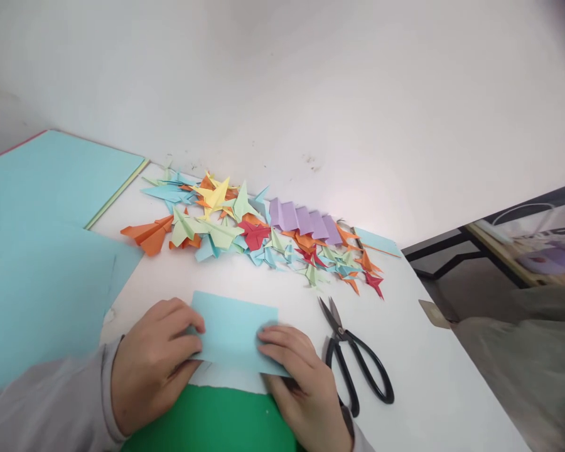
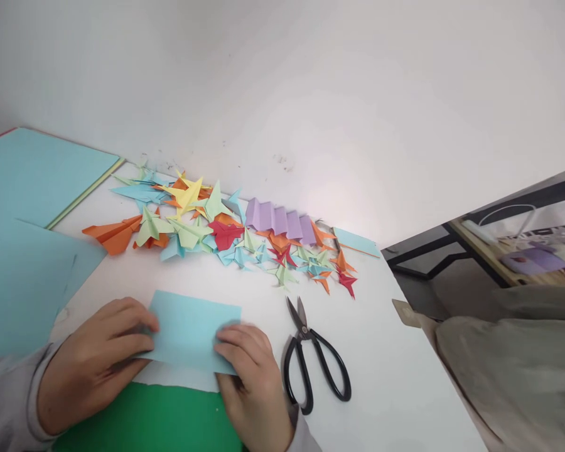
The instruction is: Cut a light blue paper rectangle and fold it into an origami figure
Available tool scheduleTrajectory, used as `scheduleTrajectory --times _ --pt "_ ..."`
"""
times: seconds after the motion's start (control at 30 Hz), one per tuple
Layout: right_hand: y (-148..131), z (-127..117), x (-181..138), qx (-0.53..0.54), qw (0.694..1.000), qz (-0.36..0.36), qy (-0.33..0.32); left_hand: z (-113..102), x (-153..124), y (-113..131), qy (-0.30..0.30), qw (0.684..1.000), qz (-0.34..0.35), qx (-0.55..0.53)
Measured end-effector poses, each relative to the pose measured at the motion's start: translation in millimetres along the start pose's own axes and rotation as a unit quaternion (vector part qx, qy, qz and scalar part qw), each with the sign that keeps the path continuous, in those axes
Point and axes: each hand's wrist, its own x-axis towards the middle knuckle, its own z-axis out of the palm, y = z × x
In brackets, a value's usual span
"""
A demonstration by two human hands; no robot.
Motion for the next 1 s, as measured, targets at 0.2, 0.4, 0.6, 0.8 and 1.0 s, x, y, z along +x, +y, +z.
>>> scheduleTrajectory --times 0.2,0.4,0.6,0.8,1.0 --pt "-0.6 -2.0 -4.5 -0.048 0.996 0.08 0.016 2.7 -1.4 2.6 -0.043 0.999 -0.018 0.021" --pt "-1.6 0.7 -9.4 -0.052 0.97 0.224 0.081 5.9 -0.5 0.6 -0.013 0.996 -0.085 0.039" --pt "-1.3 2.9 -8.4 -0.026 0.951 0.296 0.084 4.6 5.8 -0.2 0.028 0.987 -0.153 0.027" --pt "1.2 6.3 -6.9 -0.013 0.947 0.309 0.087 2.5 0.8 4.4 0.073 0.986 -0.122 0.083" --pt "1.3 7.5 -7.9 0.003 0.949 0.303 0.088 17.0 -10.6 30.3 -0.002 0.964 0.173 0.203"
